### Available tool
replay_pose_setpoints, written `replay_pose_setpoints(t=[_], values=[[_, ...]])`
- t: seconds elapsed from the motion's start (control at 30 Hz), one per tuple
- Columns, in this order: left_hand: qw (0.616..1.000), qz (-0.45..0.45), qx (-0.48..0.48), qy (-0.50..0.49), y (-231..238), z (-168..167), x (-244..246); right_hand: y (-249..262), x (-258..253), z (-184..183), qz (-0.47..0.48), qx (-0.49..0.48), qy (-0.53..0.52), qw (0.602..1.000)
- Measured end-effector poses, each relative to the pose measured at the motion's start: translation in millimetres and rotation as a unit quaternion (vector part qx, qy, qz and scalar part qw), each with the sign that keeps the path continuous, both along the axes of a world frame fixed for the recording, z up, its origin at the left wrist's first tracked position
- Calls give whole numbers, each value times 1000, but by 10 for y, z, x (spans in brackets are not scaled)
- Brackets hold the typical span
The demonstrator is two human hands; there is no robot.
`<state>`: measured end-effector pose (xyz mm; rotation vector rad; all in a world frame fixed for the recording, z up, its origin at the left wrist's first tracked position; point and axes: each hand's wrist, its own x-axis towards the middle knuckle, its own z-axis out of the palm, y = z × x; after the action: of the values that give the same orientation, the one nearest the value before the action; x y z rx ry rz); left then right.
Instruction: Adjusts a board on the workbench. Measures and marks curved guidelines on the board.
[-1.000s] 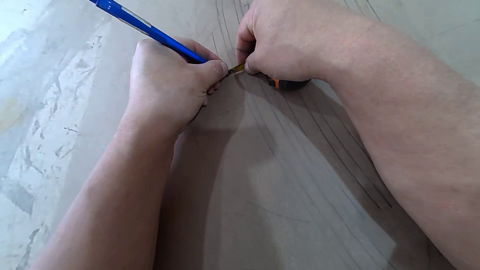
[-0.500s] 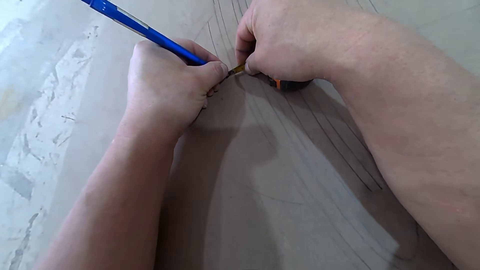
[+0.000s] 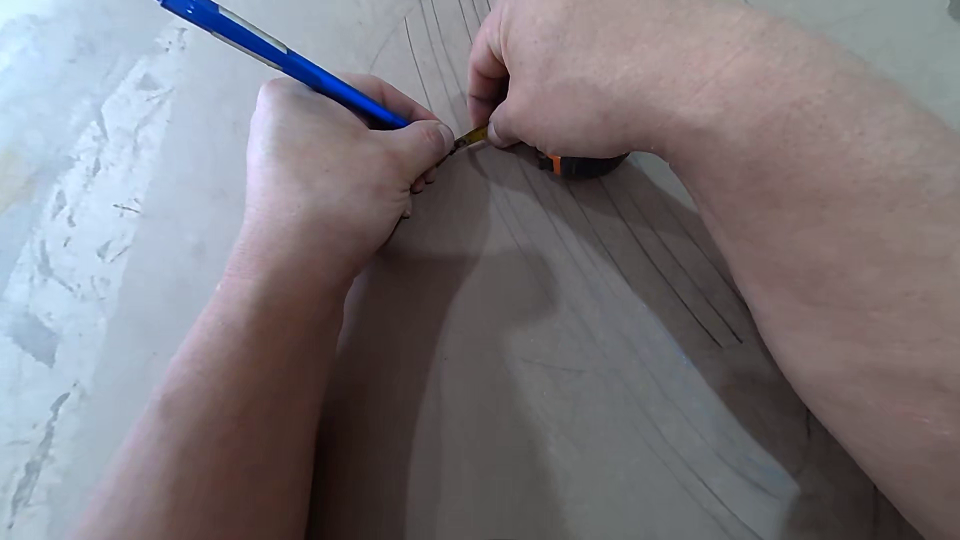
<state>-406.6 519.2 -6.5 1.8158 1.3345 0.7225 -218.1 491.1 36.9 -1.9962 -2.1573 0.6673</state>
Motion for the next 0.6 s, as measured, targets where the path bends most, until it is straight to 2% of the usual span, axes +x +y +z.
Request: replay_pose_setpoints(t=[0.6], values=[[1000,8,12,-6,-348,-19,-9,-279,27,3,27,2,7,1000]])
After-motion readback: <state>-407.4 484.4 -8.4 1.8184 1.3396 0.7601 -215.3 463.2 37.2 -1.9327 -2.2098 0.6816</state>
